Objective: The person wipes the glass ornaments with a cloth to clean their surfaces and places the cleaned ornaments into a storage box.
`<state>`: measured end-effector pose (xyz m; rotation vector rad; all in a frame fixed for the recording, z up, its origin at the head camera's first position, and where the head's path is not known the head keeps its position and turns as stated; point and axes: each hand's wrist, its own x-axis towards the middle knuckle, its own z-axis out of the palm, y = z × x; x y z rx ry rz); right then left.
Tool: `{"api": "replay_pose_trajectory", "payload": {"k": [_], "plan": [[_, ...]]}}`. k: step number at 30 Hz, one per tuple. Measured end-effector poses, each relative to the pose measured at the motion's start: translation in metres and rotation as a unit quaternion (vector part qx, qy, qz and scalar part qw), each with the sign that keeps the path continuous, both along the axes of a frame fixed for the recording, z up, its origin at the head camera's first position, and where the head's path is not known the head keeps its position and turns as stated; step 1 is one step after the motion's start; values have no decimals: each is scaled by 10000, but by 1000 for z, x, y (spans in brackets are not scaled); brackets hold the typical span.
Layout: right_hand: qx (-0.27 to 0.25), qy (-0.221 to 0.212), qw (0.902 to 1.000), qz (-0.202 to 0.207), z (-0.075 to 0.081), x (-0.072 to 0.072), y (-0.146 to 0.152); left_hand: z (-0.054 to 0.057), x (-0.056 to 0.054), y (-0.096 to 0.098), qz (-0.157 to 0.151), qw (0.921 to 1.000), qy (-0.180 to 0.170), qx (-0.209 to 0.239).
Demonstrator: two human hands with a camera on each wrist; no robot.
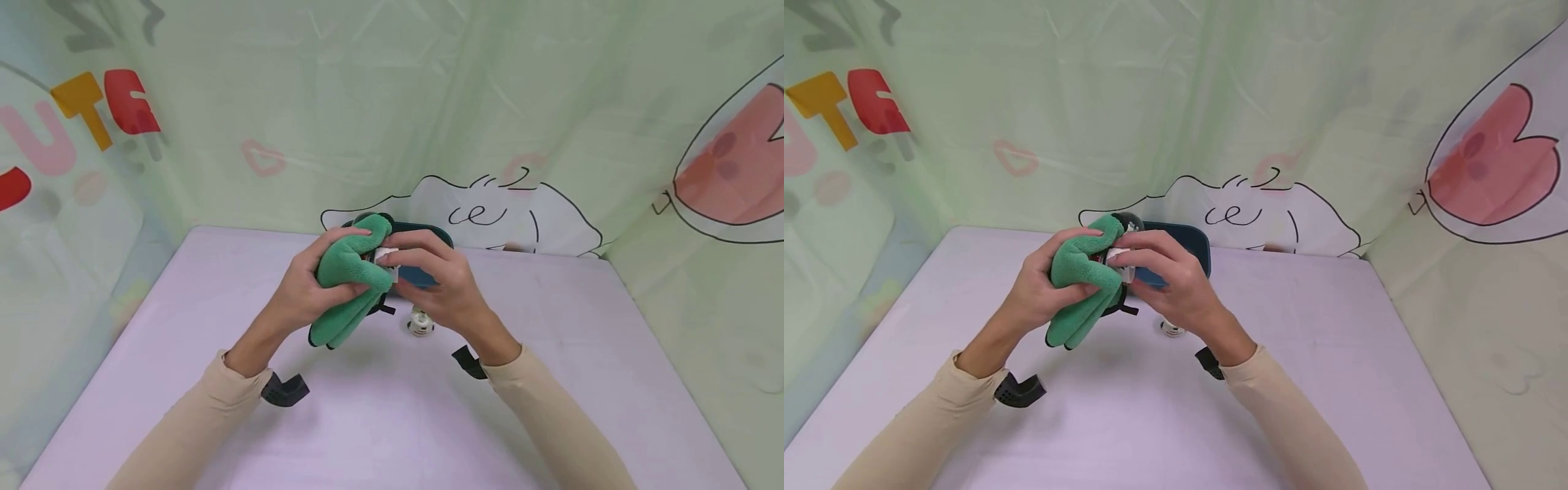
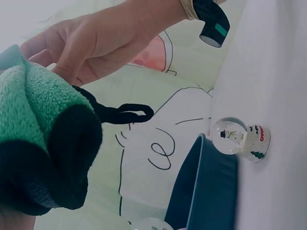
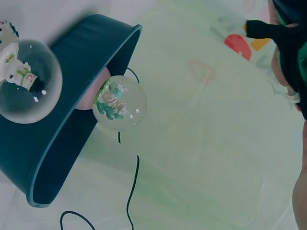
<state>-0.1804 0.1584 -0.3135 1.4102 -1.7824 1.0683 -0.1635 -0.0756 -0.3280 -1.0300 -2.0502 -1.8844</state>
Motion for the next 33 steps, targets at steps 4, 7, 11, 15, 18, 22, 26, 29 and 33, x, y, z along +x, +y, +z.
{"api": "replay_pose_trajectory", "payload": {"k": [4, 7, 11, 15, 18, 22, 26, 29, 33], "plan": [[-77, 248, 9996, 112, -1, -2, 0, 1, -1, -1, -18, 10000, 17, -24], [-123, 457, 9987, 176, -2, -4, -1, 1, 0, 0, -62, 10000, -37, 37], [-147, 531, 9983, 170, -2, -4, 0, 1, 0, 1, -167, 9996, -146, 163], [-155, 314, 9993, 124, 0, -2, 1, 0, 0, 3, -244, 9994, -111, 233], [-166, 80, 9998, 101, 1, -2, 1, 1, 0, 3, -286, 9992, 6, 268], [-190, -221, 9995, 119, 2, -2, 2, 1, -1, 4, -289, 9990, 244, 257], [-224, -762, 9964, 281, 1, 0, 3, -1, -3, 3, -287, 9976, 564, 263], [-294, -1361, 9895, 399, 1, 2, 3, -2, -5, 2, -323, 9958, 804, 291], [-440, -2161, 9742, 470, 1, 5, 5, -3, -7, 2, -339, 9942, 988, 268]]}}
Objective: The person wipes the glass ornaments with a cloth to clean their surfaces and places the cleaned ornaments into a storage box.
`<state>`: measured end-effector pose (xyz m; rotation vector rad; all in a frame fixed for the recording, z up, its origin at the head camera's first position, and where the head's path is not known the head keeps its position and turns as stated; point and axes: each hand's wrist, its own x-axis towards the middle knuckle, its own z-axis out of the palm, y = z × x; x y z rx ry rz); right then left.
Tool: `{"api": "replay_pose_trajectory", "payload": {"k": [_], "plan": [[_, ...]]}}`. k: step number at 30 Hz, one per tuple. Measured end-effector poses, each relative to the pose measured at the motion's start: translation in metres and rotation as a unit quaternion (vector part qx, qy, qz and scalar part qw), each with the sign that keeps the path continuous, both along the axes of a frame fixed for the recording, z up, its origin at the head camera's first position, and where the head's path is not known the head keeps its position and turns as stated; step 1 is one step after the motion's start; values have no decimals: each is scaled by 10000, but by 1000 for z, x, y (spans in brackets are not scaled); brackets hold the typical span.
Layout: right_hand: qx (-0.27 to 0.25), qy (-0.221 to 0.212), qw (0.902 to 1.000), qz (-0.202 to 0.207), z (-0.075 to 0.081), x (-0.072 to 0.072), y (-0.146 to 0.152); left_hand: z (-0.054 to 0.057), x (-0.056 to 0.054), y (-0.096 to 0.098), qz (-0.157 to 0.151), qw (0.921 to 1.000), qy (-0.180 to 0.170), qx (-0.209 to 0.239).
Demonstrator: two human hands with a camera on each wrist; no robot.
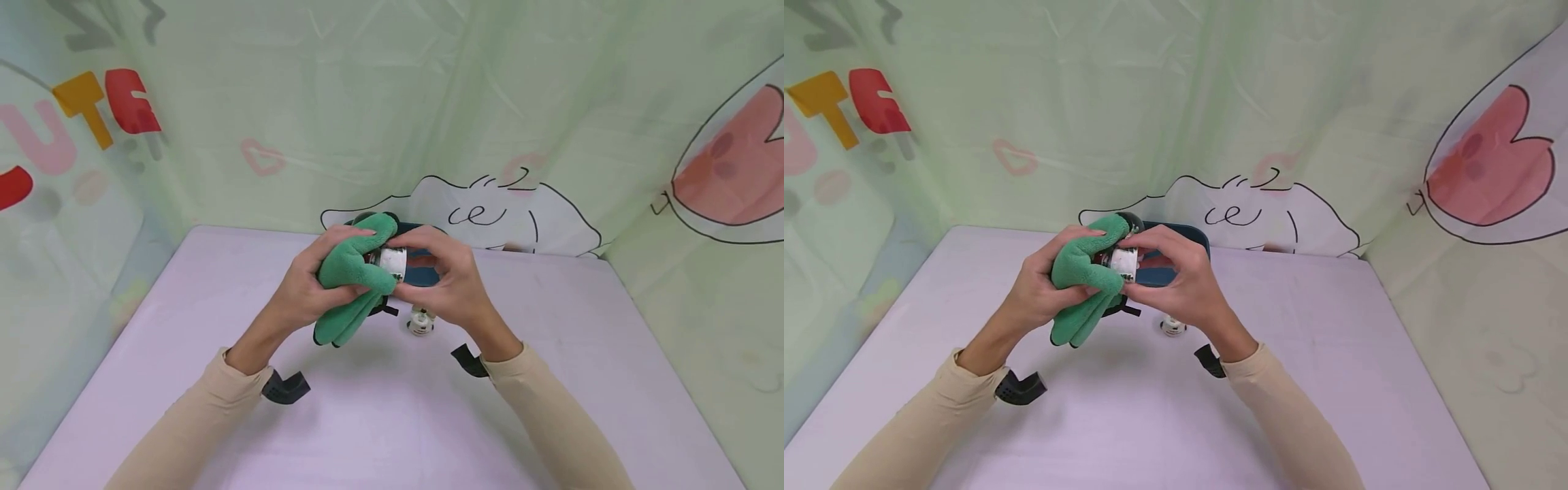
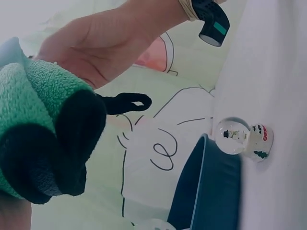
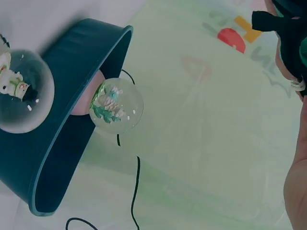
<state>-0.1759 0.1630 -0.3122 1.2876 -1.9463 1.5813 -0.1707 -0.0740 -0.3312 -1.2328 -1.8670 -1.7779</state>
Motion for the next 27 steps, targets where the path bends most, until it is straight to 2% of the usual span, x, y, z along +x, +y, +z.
{"api": "replay_pose_trajectory", "payload": {"k": [8, 12, 15, 19, 23, 27], "plan": [[-146, -1288, 9915, -76, 0, 3, 4, 0, 1, -1, 104, 9997, 15, -225], [-161, -1530, 9881, 62, 1, 3, 5, 0, 1, -1, 106, 9997, -7, -228], [-95, -1410, 9898, 193, 1, 2, 5, -1, 1, -1, 117, 9998, -81, -141], [-39, -1015, 9943, 323, 0, 1, 5, -1, 1, 0, 161, 9997, -167, -59], [-12, -404, 9986, 352, -1, 0, 3, -1, 0, 1, 139, 9997, -211, -5], [115, 383, 9991, 122, -2, -3, 2, -1, 0, 2, 114, 9994, -305, 67]]}}
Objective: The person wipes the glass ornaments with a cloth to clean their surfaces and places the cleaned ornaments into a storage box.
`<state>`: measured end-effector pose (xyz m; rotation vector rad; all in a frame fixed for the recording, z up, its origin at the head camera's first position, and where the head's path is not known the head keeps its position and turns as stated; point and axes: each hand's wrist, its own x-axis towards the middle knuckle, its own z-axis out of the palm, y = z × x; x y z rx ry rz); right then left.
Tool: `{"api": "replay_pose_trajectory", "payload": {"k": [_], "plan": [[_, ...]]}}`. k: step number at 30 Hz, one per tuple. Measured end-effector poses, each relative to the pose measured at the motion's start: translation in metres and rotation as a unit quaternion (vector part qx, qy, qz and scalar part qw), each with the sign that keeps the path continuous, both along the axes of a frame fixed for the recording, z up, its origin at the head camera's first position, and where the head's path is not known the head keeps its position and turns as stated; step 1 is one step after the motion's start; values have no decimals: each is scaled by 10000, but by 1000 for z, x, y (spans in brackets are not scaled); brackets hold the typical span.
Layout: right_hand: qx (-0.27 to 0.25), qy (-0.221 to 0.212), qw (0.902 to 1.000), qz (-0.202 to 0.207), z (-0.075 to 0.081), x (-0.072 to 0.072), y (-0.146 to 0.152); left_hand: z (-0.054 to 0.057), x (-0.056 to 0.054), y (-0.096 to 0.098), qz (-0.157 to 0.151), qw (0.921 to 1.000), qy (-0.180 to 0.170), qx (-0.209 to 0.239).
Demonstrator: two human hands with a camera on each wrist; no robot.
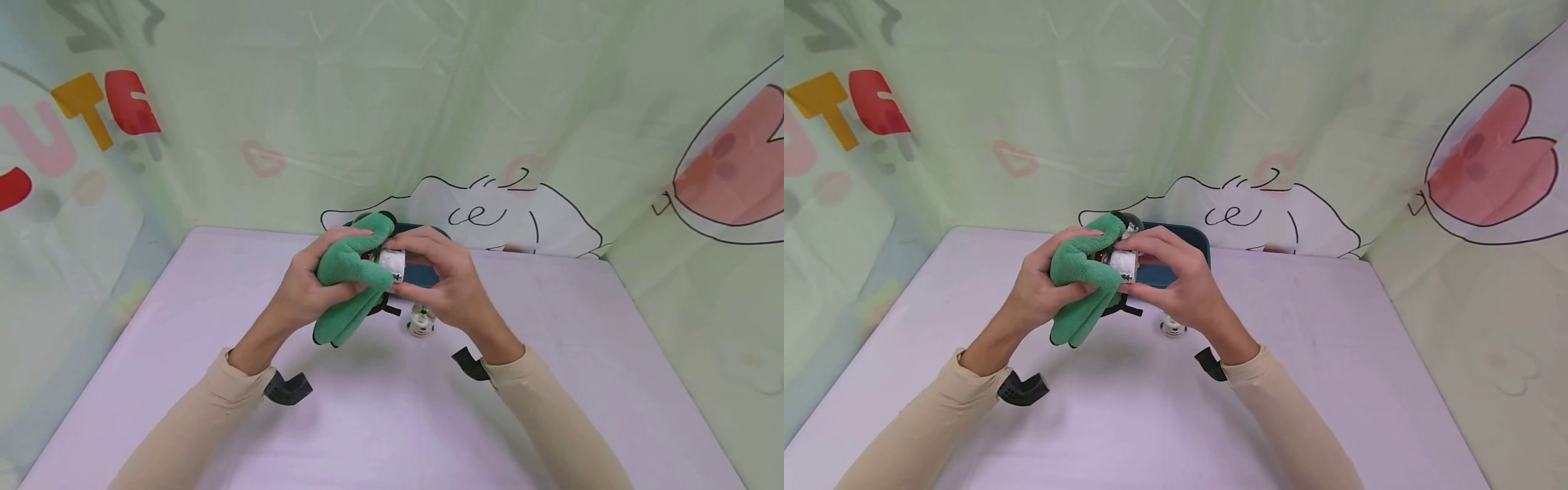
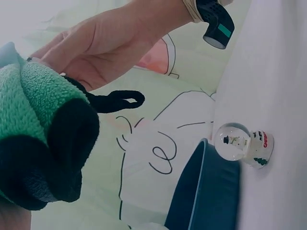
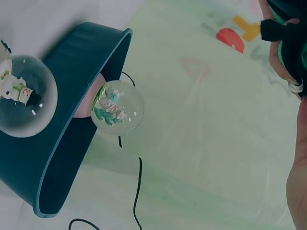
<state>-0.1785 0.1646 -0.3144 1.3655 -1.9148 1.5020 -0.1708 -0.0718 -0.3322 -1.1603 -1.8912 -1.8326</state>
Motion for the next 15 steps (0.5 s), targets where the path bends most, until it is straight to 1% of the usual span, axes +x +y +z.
{"api": "replay_pose_trajectory", "payload": {"k": [4, 7, 11, 15], "plan": [[117, 859, 9955, -374, -1, -2, -2, 1, 1, 1, 37, 9999, -145, 42], [132, 1337, 9895, -529, 0, -3, -4, 2, 2, 1, 91, 9996, -273, 22], [149, 1616, 9852, -555, 0, -4, -5, 5, 4, 0, 141, 9988, -465, -35], [129, 1679, 9841, -562, -1, -5, -4, 6, 4, 0, 207, 9979, -611, -98]]}}
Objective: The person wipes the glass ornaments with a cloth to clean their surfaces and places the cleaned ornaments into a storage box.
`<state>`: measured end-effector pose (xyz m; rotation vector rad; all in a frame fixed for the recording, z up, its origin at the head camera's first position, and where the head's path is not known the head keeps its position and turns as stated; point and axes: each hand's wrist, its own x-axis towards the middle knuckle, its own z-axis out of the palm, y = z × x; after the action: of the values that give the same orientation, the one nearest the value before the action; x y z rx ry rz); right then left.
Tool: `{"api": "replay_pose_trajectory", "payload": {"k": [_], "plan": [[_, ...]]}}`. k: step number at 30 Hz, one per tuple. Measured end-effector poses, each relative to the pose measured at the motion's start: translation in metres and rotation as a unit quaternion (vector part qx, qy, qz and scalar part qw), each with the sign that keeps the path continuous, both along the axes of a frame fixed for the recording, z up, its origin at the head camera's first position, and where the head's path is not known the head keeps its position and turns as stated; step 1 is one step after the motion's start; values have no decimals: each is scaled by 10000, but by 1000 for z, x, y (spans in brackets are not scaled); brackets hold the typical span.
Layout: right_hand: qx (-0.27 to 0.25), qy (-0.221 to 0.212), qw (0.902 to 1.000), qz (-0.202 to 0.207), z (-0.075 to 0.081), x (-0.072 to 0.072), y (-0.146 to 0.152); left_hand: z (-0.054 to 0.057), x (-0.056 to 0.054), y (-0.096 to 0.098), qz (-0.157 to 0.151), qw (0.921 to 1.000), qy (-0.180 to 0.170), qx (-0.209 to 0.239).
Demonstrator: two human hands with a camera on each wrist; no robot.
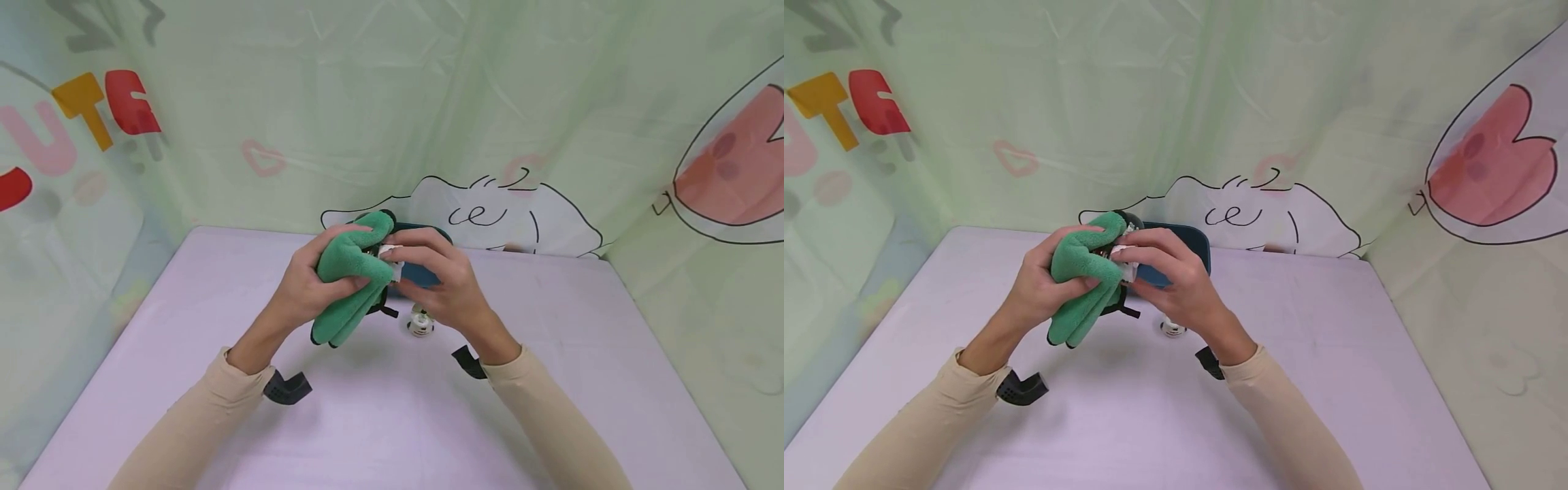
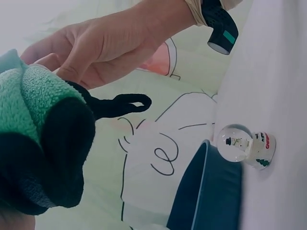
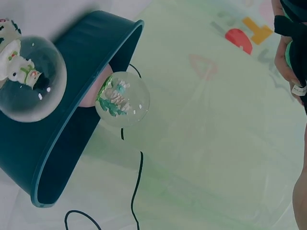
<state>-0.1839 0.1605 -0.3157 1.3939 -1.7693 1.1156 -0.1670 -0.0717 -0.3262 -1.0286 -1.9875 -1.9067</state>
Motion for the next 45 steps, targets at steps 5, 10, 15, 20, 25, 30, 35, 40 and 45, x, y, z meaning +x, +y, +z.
{"api": "replay_pose_trajectory", "payload": {"k": [5, 10, 15, 20, 25, 30, 35, 40, 45], "plan": [[-58, -57, 10000, 18, -1, -1, 2, 1, 0, 0, 13, 10000, -85, -14], [-129, 34, 9999, 18, -1, -1, 3, 2, 0, 0, -44, 9998, -213, -25], [-197, 9, 9998, 21, -1, -3, 5, 4, 1, 0, -139, 9992, -329, -156], [-178, -414, 9989, 86, -2, -3, 8, 4, 0, 1, -245, 9993, -53, -259], [-355, -1405, 9864, 771, -4, -1, 10, 0, -3, 3, -314, 9983, 411, -250], [-565, -2032, 9717, 1068, -4, 0, 10, -3, -6, 4, -266, 9970, 668, -302], [-550, -2436, 9646, 843, -3, 3, 10, -3, -7, 2, -316, 9962, 759, -298], [-558, -2790, 9560, 712, -3, 4, 11, -2, -5, 0, -286, 9961, 738, -391], [-679, -3099, 9456, 715, -3, 5, 12, -1, -4, -3, -257, 9962, 564, -607]]}}
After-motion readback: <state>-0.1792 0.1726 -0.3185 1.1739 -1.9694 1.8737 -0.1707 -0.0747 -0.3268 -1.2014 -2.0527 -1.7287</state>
